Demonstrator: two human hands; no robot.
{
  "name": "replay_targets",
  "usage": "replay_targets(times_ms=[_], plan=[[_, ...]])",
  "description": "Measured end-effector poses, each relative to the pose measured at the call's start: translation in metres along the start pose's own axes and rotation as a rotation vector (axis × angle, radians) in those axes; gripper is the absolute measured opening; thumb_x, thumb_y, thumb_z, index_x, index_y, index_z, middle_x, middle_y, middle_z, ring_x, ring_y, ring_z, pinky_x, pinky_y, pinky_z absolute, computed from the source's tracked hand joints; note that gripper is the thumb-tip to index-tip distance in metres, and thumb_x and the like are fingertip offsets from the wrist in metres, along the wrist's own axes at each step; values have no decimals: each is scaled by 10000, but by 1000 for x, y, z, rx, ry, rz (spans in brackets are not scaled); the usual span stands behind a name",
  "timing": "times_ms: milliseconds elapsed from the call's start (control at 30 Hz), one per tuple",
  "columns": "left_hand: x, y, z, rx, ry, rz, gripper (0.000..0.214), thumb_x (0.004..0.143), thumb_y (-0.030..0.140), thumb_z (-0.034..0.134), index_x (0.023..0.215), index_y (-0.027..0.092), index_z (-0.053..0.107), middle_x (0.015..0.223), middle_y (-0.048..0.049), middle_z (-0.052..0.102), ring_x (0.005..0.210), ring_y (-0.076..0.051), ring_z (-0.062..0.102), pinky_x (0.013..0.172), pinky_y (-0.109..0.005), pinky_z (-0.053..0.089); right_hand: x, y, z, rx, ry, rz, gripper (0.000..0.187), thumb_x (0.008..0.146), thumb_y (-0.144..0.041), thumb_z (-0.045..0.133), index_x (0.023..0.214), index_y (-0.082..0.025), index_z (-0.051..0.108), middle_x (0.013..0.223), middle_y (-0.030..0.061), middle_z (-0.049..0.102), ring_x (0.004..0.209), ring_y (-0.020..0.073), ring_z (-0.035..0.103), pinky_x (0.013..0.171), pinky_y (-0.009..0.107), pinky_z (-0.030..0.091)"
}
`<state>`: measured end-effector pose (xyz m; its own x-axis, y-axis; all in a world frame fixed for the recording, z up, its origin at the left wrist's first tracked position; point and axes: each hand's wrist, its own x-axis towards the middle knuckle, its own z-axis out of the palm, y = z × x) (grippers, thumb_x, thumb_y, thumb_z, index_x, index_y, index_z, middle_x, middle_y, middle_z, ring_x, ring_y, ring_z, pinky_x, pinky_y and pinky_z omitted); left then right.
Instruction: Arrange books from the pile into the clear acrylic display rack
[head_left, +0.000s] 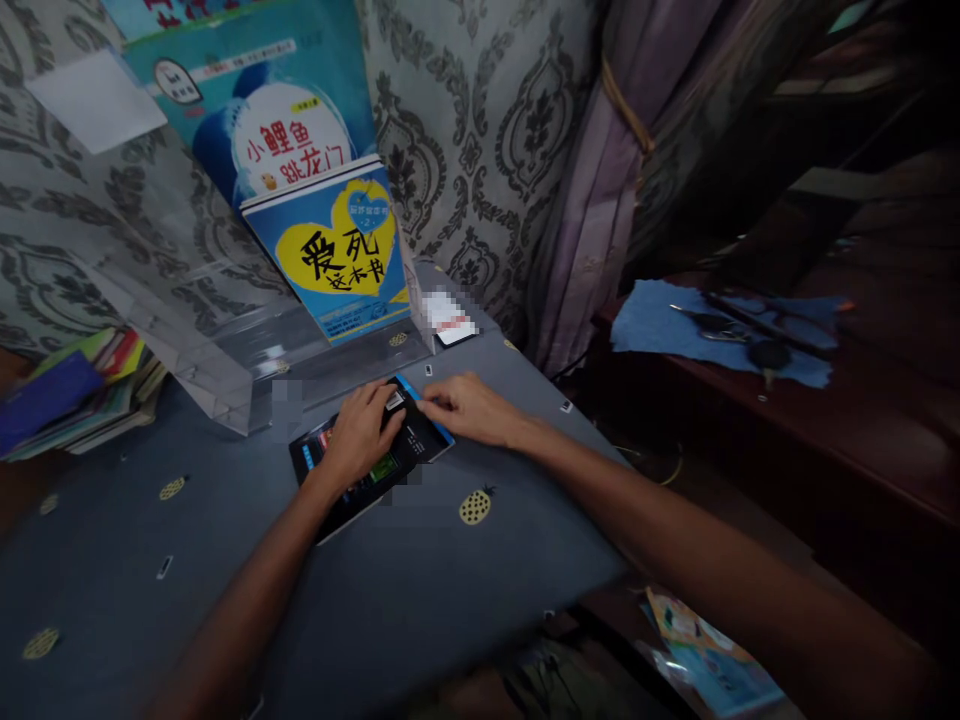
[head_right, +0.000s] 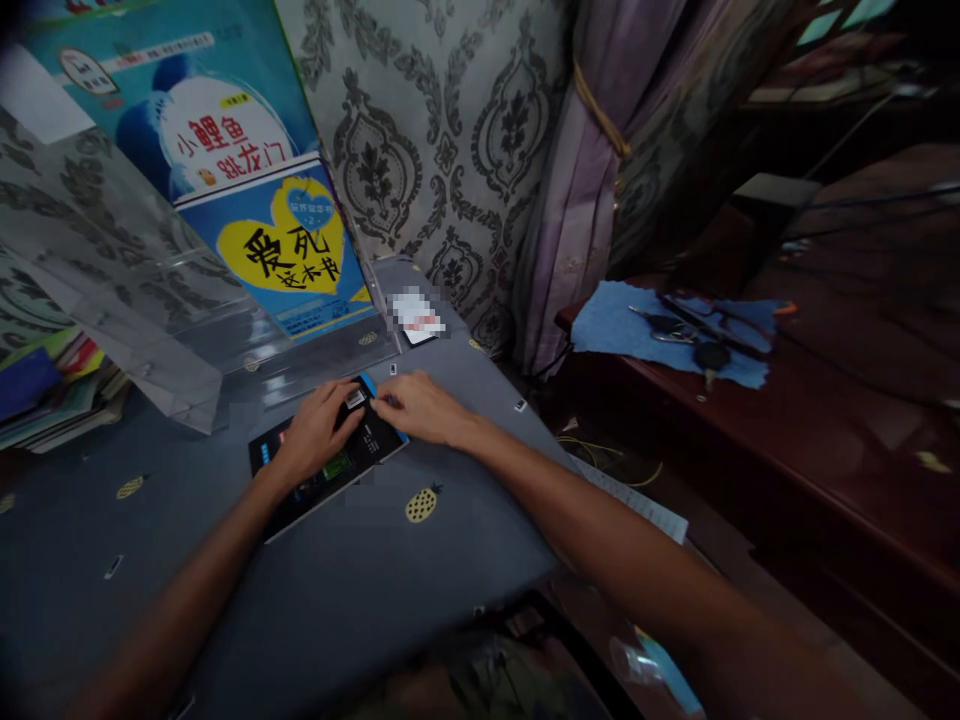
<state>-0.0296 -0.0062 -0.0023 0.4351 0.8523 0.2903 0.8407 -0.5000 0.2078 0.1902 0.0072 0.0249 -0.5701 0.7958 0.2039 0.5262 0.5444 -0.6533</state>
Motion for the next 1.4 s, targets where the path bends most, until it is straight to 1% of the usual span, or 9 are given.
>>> replay_targets(times_ms=[100,200,333,567,700,867,1133,1267,1400], plan=[[2,6,2,-63,-13,97,342,997,316,519,1307,175,550,1340,-129,618,1245,-269,591,1081,-466,473,2,8,-9,15,235,67,301,982,-265,499,747,-163,655,633,-15,591,612,123,493,603,249,316],[3,14,3,-55,-23,115,339,1004,293,494,1306,150,552,1383,-146,604,1304,-276,564,1111,-475,450,2,14,-13,-25,331,150,253,996,-272,478,960,-166,705,744,27,686,683,165,579,657,268,394],[4,21,5,9,-47,119,334,1013,207,420,1320,160,543,1465,-148,567,1430,-289,456,1144,-542,394,2,20,-4,24,262,87,325,1009,-233,443,1268,-190,634,973,62,751,851,196,663,791,312,485],[7,17,5,-43,-85,140,339,1006,215,430,1319,151,541,1410,-138,610,1411,-281,466,1159,-528,387,4,31,14,47,194,-82,390,1048,-241,385,1413,-199,517,1294,105,690,1217,219,614,1067,432,455],[5,17,5,-22,-62,147,350,1004,216,448,1334,159,550,1429,-131,602,1424,-289,445,1157,-533,388,6,34,19,-29,121,-84,397,1061,-245,369,1426,-162,501,1317,133,674,1239,229,609,1082,450,448],[0,29,0,94,-29,179,328,1016,208,434,1277,157,627,1367,-159,643,1377,-334,480,1116,-598,396,6,35,18,-72,94,-99,377,1057,-213,370,1383,-173,553,1281,126,690,1202,237,619,1058,465,462],[-23,53,-15,-51,-177,396,398,976,144,483,1332,244,630,1390,-136,585,1337,-284,507,1101,-538,452,6,34,15,-65,85,-80,346,1021,-176,441,1328,-183,601,1242,106,709,1170,241,622,1036,454,472],[-30,57,-14,-84,-192,415,433,961,133,505,1363,261,601,1411,-139,562,1341,-285,502,1098,-562,442,4,33,15,-79,71,-88,352,995,-161,465,1321,-191,596,1252,102,700,1165,242,614,1034,457,465],[-32,59,-13,-45,-211,405,388,1000,190,486,1371,243,591,1430,-144,553,1373,-275,484,1146,-563,396,2,31,20,-143,66,-107,347,1007,-253,479,1325,-171,590,1277,133,675,1205,272,585,1056,481,442]])
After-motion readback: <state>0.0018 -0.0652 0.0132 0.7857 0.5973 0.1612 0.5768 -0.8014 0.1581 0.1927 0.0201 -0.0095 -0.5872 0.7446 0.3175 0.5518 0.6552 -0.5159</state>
